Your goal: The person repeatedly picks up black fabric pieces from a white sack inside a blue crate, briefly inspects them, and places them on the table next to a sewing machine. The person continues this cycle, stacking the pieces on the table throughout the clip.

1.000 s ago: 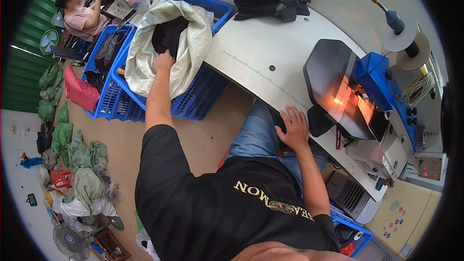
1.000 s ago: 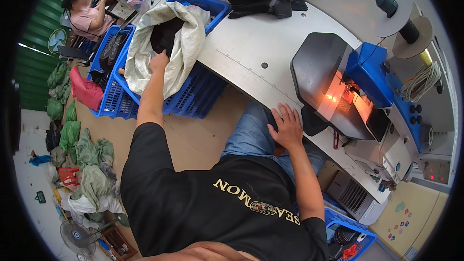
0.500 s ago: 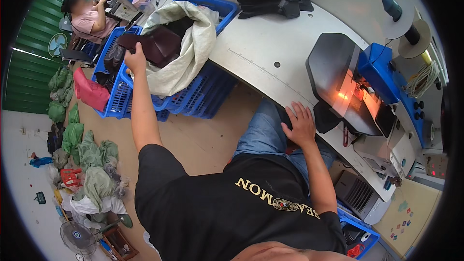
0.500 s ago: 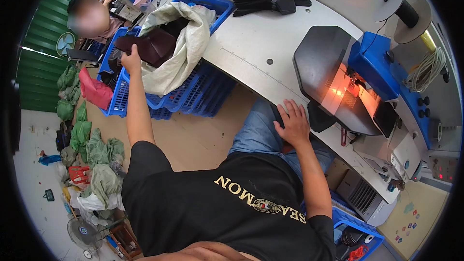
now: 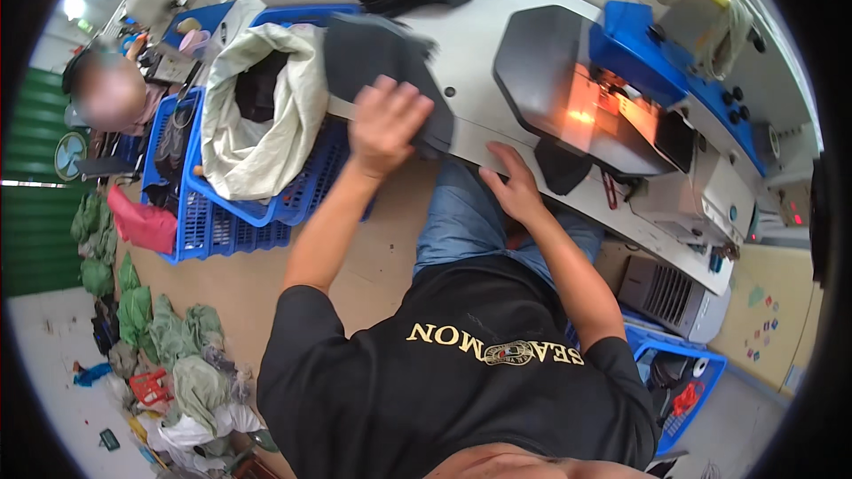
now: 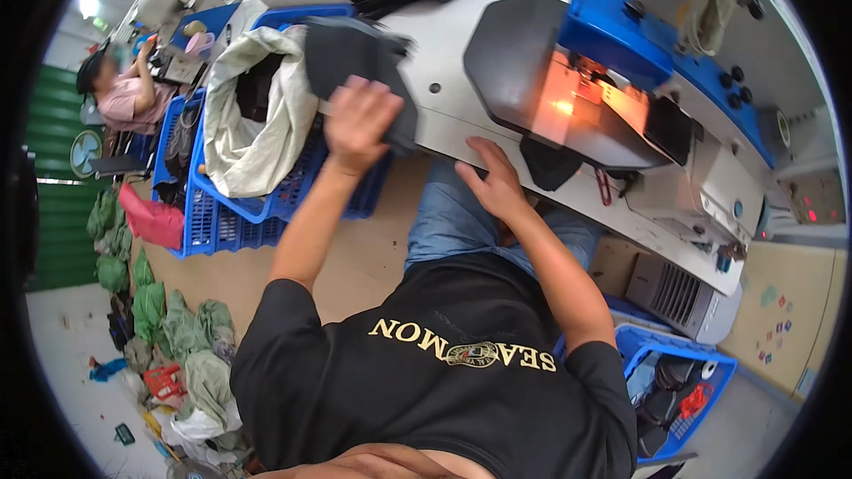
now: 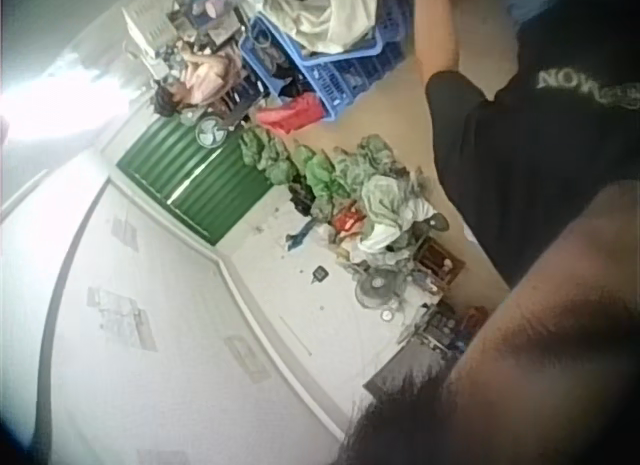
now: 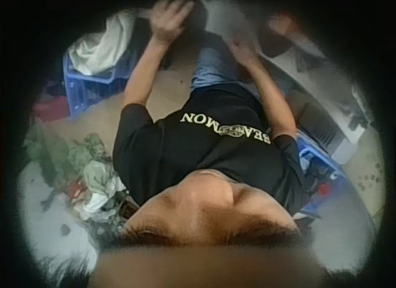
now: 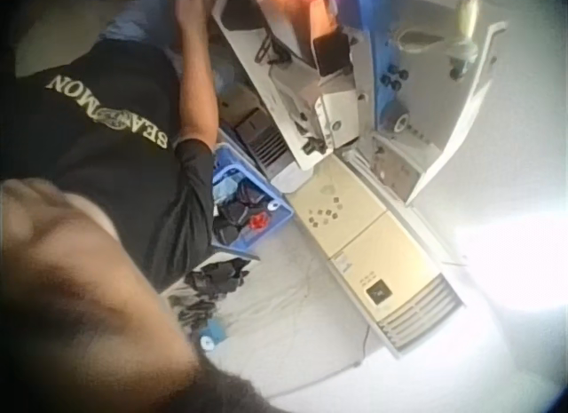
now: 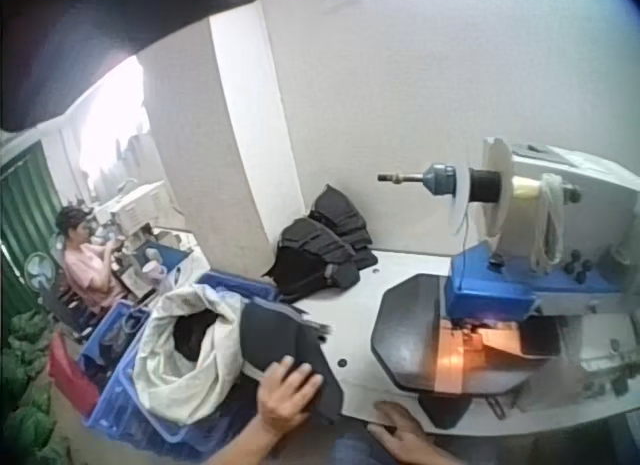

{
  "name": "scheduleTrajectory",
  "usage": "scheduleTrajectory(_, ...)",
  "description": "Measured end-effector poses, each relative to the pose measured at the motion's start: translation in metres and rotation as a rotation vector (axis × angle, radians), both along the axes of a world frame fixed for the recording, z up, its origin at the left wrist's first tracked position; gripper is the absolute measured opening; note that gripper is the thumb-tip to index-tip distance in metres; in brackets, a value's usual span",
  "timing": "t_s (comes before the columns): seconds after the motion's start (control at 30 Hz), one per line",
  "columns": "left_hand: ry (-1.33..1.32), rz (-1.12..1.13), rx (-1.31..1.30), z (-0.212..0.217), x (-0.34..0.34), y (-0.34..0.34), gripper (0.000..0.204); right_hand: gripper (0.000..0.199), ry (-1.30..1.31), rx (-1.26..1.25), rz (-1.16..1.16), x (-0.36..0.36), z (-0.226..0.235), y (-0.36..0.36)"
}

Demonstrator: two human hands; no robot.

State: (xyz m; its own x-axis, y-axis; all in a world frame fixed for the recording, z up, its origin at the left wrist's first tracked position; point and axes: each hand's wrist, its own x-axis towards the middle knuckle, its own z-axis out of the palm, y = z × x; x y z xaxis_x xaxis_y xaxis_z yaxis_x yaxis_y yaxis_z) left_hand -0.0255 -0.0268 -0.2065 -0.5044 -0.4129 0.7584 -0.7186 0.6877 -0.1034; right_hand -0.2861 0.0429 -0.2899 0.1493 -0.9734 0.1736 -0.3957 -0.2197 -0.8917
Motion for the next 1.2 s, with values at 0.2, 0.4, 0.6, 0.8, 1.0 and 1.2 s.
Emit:
scheduleTrajectory(0.2,-0.089,-0.224,0.442,-0.085,-0.058,0.020,0.056,0.062,-0.191,0.216,-0.172,0.015,0.005,-0.033)
scheduleTrajectory(0.4,0.343,-0.263,0.661,-0.039,-0.033,0.004,0.067,0.076,-0.005,0.194,-0.263,0.026,0.019,-0.060)
scheduleTrajectory(0.6,1.070,0.101,1.113,-0.079,-0.026,-0.091,0.076,0.076,-0.282,0.173,-0.352,0.063,0.025,-0.068)
scheduleTrajectory(0.8,0.701,0.175,0.990,-0.054,-0.062,-0.047,0.064,0.063,-0.649,0.372,-0.148,0.054,0.034,-0.076)
scheduleTrajectory(1.0,1.316,0.044,1.416,-0.056,-0.037,-0.015,0.067,0.059,-0.378,0.231,-0.109,0.050,0.031,-0.076)
scheduleTrajectory(1.2,1.508,-0.343,1.541,-0.027,0.005,0.003,0.079,0.072,-0.161,0.129,0.205,0.057,0.073,-0.064)
